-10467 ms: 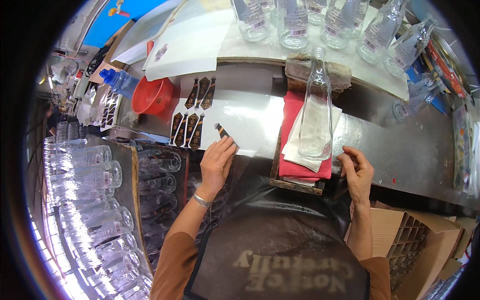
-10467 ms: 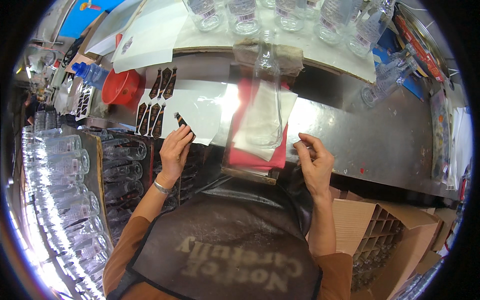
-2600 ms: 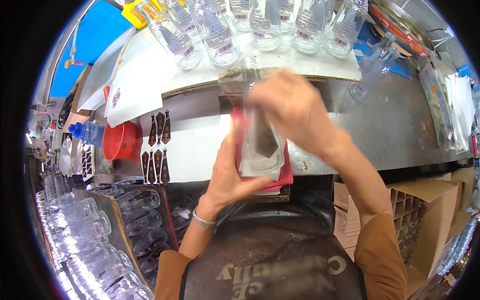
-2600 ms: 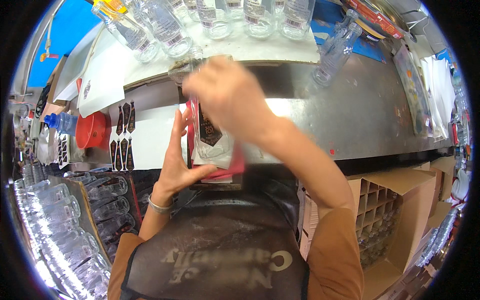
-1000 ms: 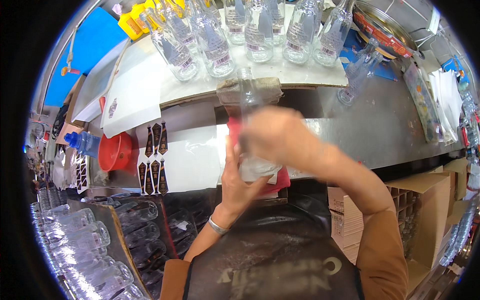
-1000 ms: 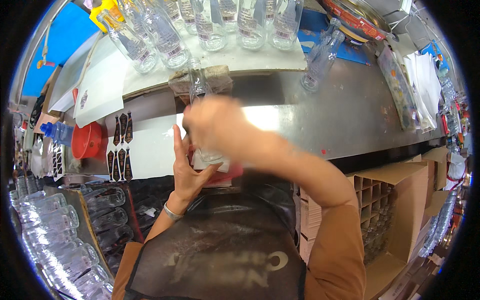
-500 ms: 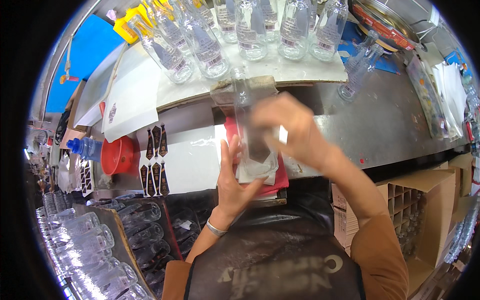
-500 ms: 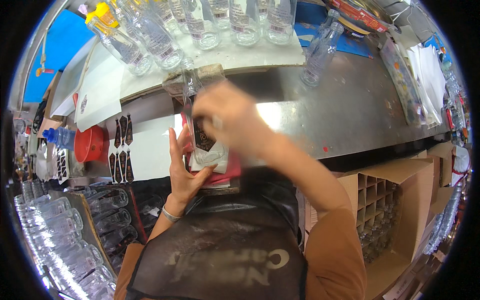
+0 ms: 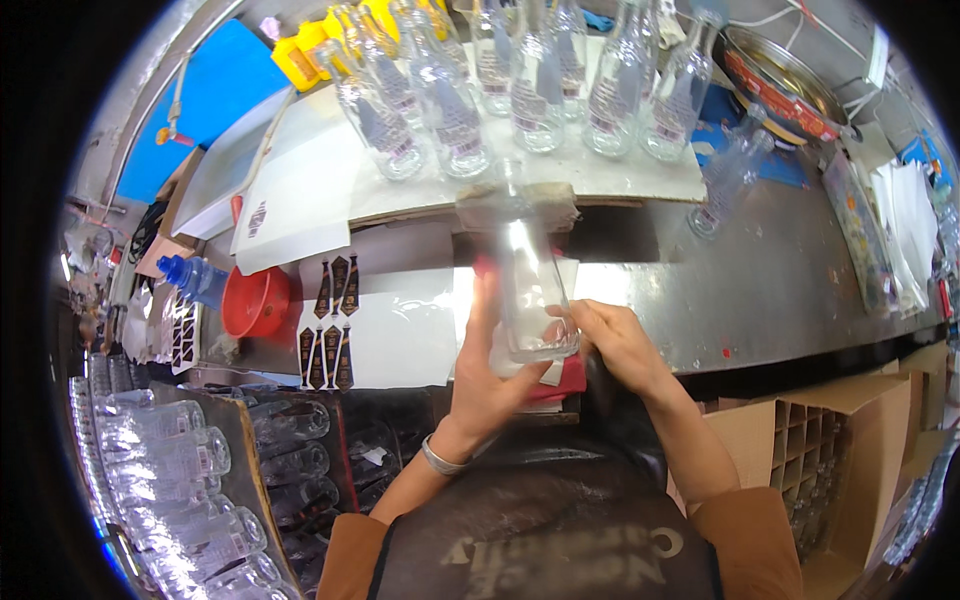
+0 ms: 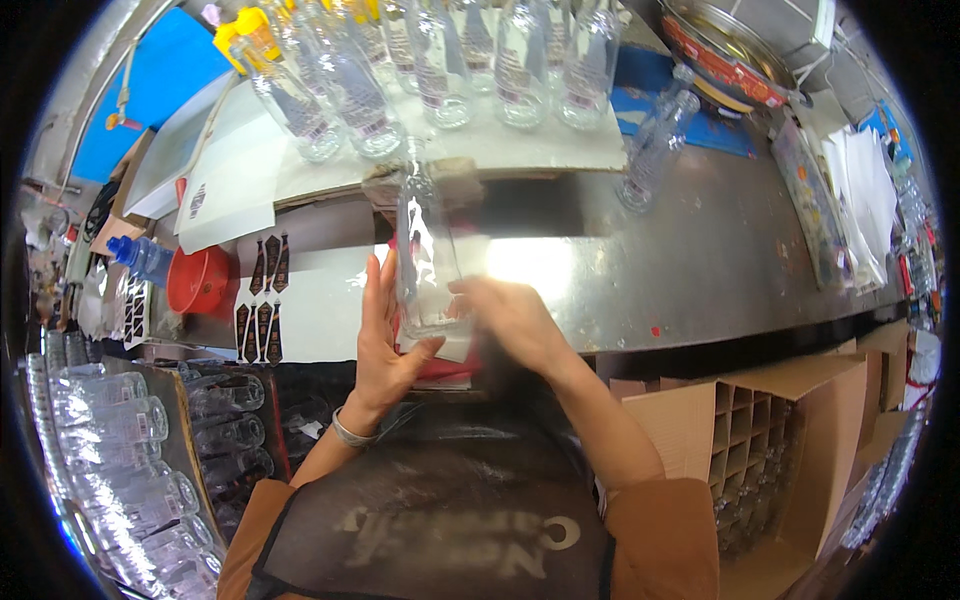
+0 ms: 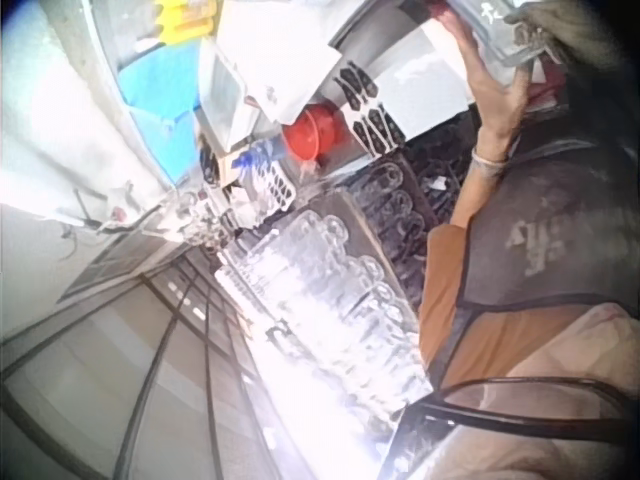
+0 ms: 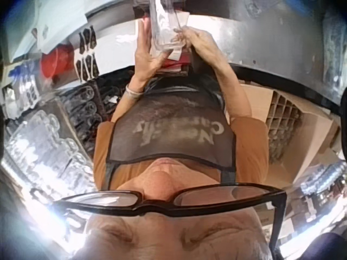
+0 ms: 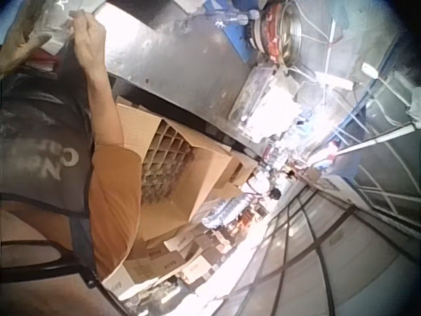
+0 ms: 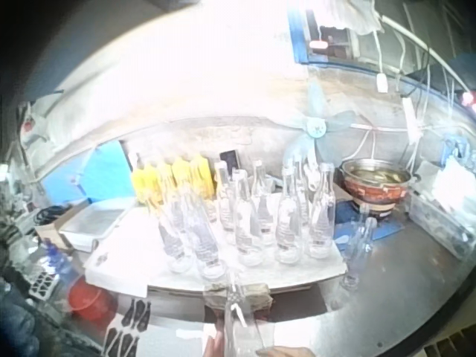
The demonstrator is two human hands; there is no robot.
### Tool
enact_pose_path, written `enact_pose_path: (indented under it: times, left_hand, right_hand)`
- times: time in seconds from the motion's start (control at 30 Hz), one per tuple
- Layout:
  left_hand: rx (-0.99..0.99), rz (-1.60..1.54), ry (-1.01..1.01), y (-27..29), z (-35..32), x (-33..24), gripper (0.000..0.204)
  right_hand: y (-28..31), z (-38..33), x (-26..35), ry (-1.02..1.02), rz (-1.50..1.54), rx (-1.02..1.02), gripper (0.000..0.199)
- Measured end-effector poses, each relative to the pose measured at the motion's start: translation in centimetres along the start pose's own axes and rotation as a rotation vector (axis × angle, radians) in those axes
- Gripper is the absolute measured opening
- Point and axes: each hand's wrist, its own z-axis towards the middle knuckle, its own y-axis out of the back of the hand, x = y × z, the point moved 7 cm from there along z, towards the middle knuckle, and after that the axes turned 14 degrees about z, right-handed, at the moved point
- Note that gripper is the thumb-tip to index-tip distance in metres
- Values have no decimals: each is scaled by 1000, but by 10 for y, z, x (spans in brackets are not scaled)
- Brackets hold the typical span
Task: The person repeatedly picks clear plastic bottles from a table, applies a rectangular label to each bottle using a small black card to smooth it, and places the labeled bottles into a cardboard box. The person also briefly handles a group of unlabeled bottles on the floor before returning to the labeling station.
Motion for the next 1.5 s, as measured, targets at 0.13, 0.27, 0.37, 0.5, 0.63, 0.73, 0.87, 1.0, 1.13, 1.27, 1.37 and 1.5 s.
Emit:
enact_pose_path:
  times: [0.13, 0.27, 0.37, 0.5, 0.63, 0.73, 0.87, 1.0, 1.13, 1.27, 1.37, 1.5]
  left_hand:
    - [-8, 419, -94, 3, -16, 9, 85]
    - [70, 411, -122, 16, -14, 10, 88]
    - [-186, 589, -162, 81, 12, 38, 88]
    - [-662, 1096, 125, 242, 64, 127, 83]
    - [-607, 1204, 616, 338, 106, 193, 84]
    - [-445, 1271, 707, 335, 114, 205, 80]
    - [-358, 1284, 573, 288, 117, 182, 73]
    - [-307, 1254, 387, 239, 106, 155, 71]
    - [-427, 1284, 223, 258, 102, 152, 67]
    - [-235, 1193, 214, 253, 95, 151, 65]
    - [-211, 1237, 126, 235, 77, 134, 61]
    - [-328, 1343, -1, 227, 70, 125, 53]
  right_hand:
    - [-13, -20, 29, 221, -519, -114, 36]
    - [-22, -22, 32, 234, -582, -181, 35]
    - [-3, -23, 22, 187, -574, -231, 32]
    - [15, -25, 15, 182, -590, -261, 30]
    - [23, -22, 9, 148, -570, -296, 29]
    - [20, -17, 6, 174, -527, -308, 27]
    - [18, -14, 5, 218, -552, -316, 26]
    - [20, -18, 3, 232, -566, -310, 26]
    - [21, -23, 6, 228, -587, -304, 28]
    - [25, -29, -5, 218, -552, -314, 28]
    - [26, -33, -10, 225, -527, -308, 28]
    - [18, -33, -3, 237, -548, -269, 28]
